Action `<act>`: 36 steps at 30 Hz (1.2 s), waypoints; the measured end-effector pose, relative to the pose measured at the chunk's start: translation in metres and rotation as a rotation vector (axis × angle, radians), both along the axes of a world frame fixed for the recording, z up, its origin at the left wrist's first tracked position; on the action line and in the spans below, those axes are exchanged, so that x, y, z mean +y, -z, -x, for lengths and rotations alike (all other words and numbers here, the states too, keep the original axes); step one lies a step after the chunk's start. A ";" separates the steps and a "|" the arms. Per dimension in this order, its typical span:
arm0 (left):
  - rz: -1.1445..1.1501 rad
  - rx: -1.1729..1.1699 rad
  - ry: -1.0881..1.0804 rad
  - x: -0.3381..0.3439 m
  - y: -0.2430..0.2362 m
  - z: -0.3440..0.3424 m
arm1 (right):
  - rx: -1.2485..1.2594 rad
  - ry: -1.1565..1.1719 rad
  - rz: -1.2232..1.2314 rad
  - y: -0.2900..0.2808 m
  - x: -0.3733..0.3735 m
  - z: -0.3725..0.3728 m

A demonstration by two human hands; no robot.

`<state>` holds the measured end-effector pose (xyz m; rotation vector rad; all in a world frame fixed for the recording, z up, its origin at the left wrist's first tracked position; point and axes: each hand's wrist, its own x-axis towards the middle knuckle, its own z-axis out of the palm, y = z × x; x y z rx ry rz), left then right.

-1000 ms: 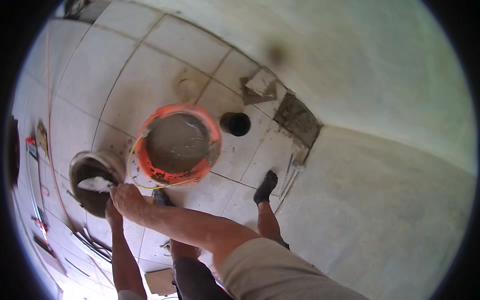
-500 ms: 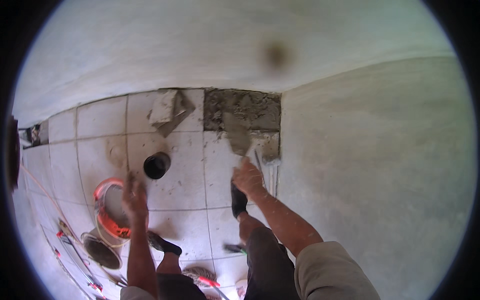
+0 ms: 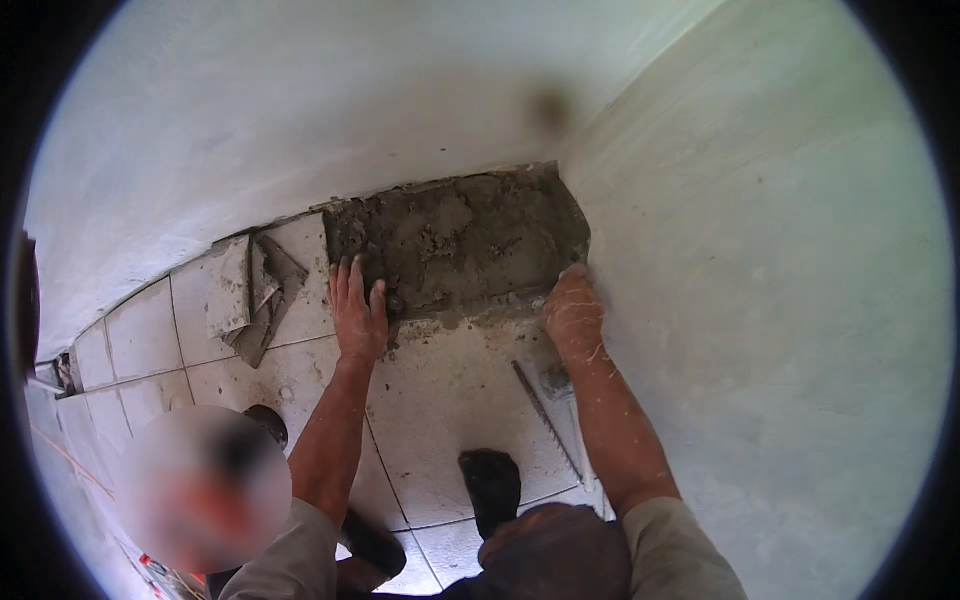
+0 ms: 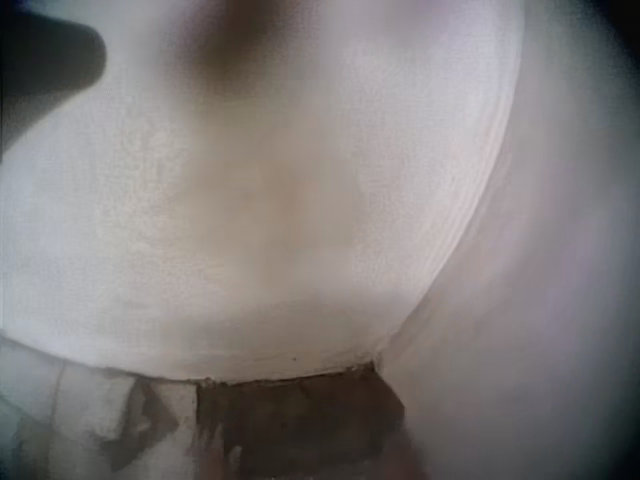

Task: Removing damaged tiles and applying mortar to the floor for new tile placement.

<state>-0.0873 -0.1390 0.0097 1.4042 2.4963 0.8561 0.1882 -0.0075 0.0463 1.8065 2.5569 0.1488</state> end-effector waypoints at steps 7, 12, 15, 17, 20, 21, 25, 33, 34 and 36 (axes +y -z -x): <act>-0.018 -0.050 0.052 0.007 0.011 -0.009 | 0.167 0.123 0.412 -0.016 -0.003 0.005; -0.055 -0.073 -0.097 0.026 0.009 -0.013 | 0.047 -0.291 0.619 0.014 -0.009 -0.020; -0.111 -0.135 -0.177 0.033 0.018 -0.016 | 0.462 -0.023 0.684 0.022 -0.038 0.008; -0.125 -0.153 -0.206 0.030 0.020 -0.016 | 0.462 0.013 0.648 0.008 -0.053 0.047; -0.222 -0.207 -0.183 0.030 0.019 -0.015 | 0.769 0.584 0.930 -0.012 -0.054 0.083; -0.242 -0.241 -0.180 0.031 0.018 -0.015 | 0.346 0.036 0.784 -0.002 -0.057 0.083; -0.295 -0.298 -0.128 0.041 0.010 -0.027 | -0.011 -0.753 -0.104 0.054 -0.086 0.082; -0.313 -0.359 -0.187 0.028 0.010 -0.007 | 0.227 -0.347 0.543 -0.039 -0.068 0.123; -0.301 -0.404 -0.215 0.028 0.005 -0.009 | 0.309 -0.342 0.544 -0.045 -0.061 0.108; -0.301 -0.385 -0.213 0.026 0.002 0.001 | 0.348 -0.137 0.549 -0.042 -0.051 0.091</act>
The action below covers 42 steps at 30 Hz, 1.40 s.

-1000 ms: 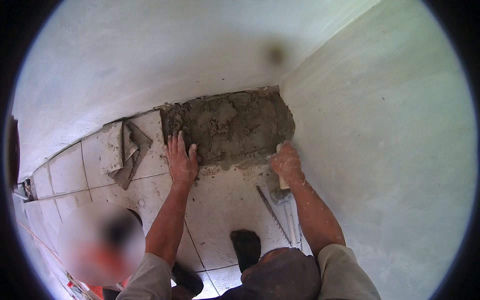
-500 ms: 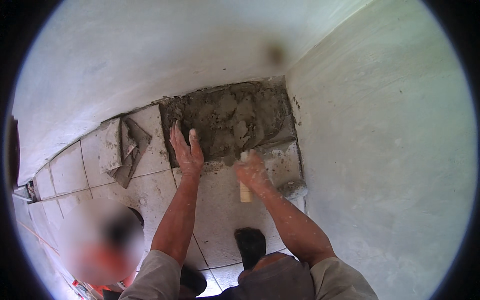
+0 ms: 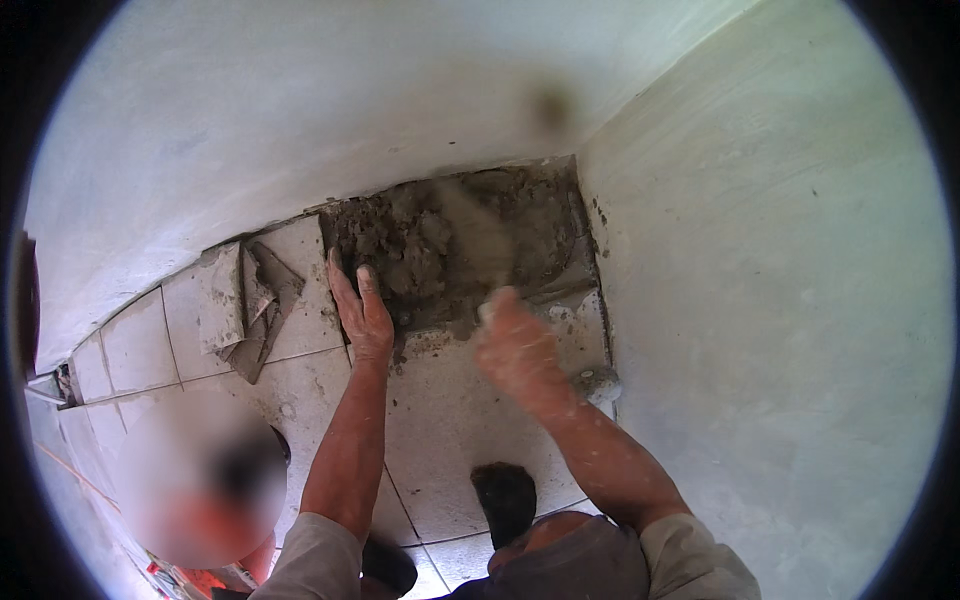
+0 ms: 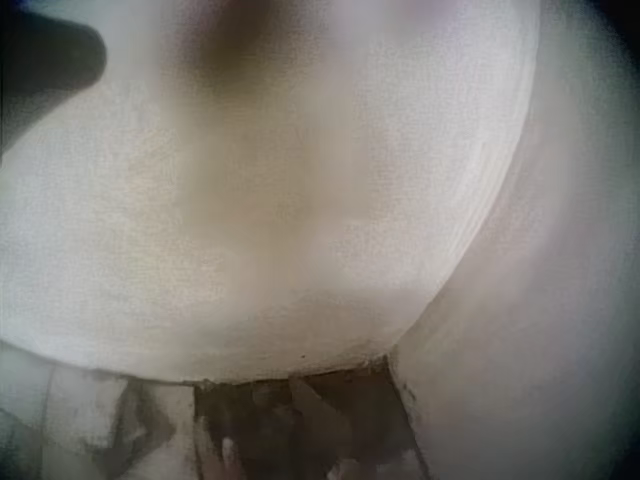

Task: Removing damaged tiles and applying mortar to the floor for new tile placement.

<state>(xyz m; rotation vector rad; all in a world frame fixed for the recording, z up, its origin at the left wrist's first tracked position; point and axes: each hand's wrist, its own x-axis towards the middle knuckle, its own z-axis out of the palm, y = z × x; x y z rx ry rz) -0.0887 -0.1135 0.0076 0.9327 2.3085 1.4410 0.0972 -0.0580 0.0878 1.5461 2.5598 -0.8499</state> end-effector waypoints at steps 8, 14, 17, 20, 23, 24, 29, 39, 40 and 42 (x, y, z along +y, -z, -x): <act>0.042 0.120 -0.018 0.010 0.002 0.011 | 0.216 0.047 -0.115 0.066 0.014 -0.044; 0.036 0.011 0.099 0.024 -0.002 0.014 | 0.278 0.224 0.074 0.093 0.047 -0.062; 0.058 0.136 0.120 0.025 0.010 0.013 | 0.200 0.002 -0.109 0.090 -0.001 -0.017; 0.025 0.117 0.096 0.033 0.014 0.008 | 0.078 -0.289 -0.249 0.082 -0.014 0.018; 0.025 0.102 0.051 0.034 0.018 0.007 | 0.069 -0.130 0.083 0.054 -0.019 0.050; 0.026 0.115 0.041 0.036 0.017 0.008 | 0.194 0.189 0.320 0.051 -0.020 0.057; 0.016 0.127 -0.018 0.043 0.012 0.012 | 0.138 0.067 0.406 0.051 -0.018 0.080; 0.065 0.273 -0.043 0.051 0.000 0.019 | 0.247 -0.023 0.376 0.051 -0.013 0.082; 0.073 0.266 -0.048 0.051 -0.005 0.016 | 0.240 -0.027 0.385 0.044 -0.013 0.079; 0.065 0.268 -0.027 0.053 -0.015 0.010 | 0.263 0.064 0.477 0.033 -0.013 0.075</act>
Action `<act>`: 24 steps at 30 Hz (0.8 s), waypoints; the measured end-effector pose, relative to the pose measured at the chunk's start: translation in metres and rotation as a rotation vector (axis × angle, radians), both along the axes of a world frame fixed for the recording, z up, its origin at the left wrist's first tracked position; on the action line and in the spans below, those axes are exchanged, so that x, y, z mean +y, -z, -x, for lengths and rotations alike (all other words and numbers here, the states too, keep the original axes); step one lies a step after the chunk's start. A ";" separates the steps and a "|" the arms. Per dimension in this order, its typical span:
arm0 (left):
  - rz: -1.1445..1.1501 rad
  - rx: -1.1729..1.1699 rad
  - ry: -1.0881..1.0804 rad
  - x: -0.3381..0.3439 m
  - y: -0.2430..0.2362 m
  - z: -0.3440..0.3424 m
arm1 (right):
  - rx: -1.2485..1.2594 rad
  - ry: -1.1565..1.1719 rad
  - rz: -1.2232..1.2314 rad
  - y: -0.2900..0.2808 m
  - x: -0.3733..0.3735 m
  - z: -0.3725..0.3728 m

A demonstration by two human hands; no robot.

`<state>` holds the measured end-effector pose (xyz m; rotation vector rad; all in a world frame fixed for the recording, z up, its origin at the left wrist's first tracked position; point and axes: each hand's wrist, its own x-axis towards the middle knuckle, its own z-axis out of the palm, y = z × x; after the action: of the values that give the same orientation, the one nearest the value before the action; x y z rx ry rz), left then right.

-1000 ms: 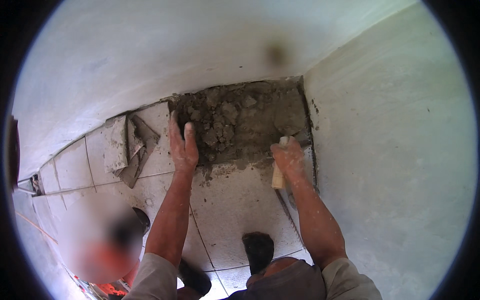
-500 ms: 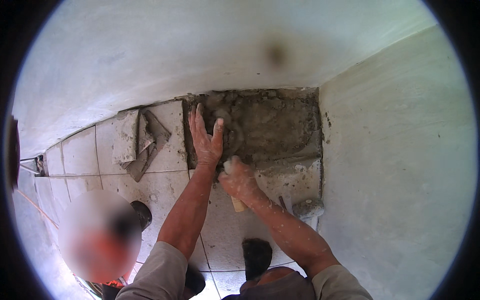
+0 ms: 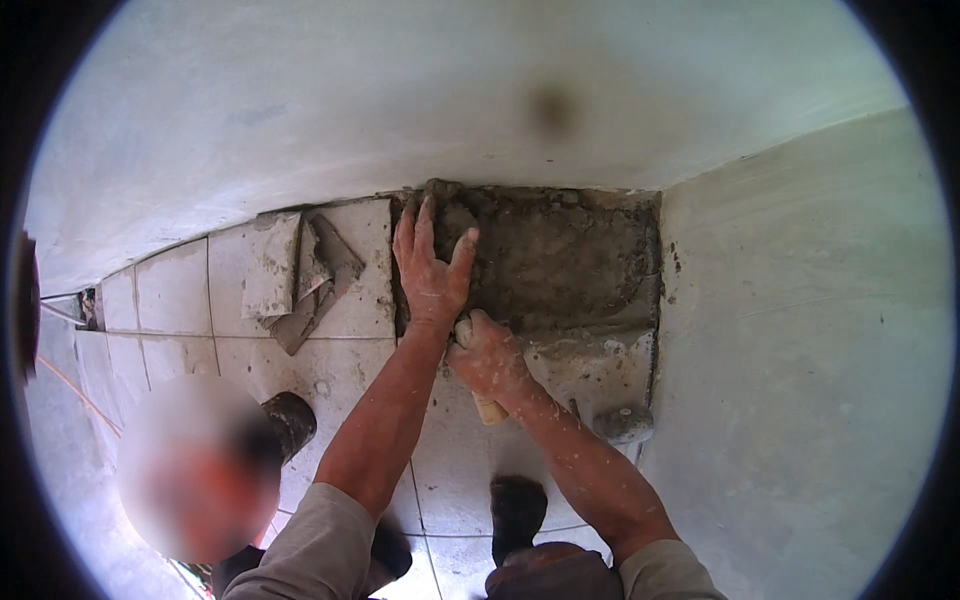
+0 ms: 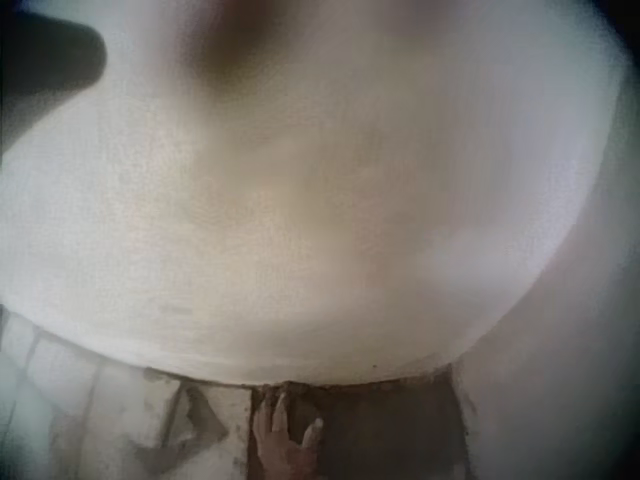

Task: Removing damaged tiles and applying mortar to the floor for new tile placement.

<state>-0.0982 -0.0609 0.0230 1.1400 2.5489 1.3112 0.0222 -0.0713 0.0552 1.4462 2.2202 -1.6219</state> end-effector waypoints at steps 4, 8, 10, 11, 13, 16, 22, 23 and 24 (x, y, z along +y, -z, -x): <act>-0.016 0.064 0.021 0.006 0.000 0.003 | 0.034 0.060 0.082 0.000 0.004 0.002; -0.067 0.027 -0.018 0.016 0.008 0.007 | 0.010 -0.001 0.014 0.003 0.012 0.007; -0.058 0.046 -0.033 0.012 0.007 0.004 | 0.039 -0.071 -0.113 0.002 0.010 0.004; -0.057 0.051 -0.039 0.013 0.003 0.004 | 0.016 -0.047 -0.086 -0.002 0.008 0.003; -0.016 0.003 -0.014 0.007 -0.007 -0.002 | -0.026 -0.030 -0.038 -0.014 0.003 -0.003; -0.012 -0.056 -0.003 -0.006 -0.034 -0.022 | -0.031 -0.052 -0.105 -0.044 -0.010 -0.020; 0.006 -0.174 0.013 -0.013 -0.090 -0.046 | -0.135 0.024 0.031 -0.109 -0.021 -0.040; 0.030 -0.201 0.002 -0.015 -0.106 -0.051 | -0.152 0.021 0.018 -0.127 -0.022 -0.045; 0.040 -0.215 -0.013 -0.021 -0.119 -0.057 | -0.168 0.016 0.004 -0.144 -0.025 -0.048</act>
<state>-0.0416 -0.0823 0.1415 0.9216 2.4196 1.3007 0.0704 -0.0961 0.1994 1.5402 2.1185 -1.4479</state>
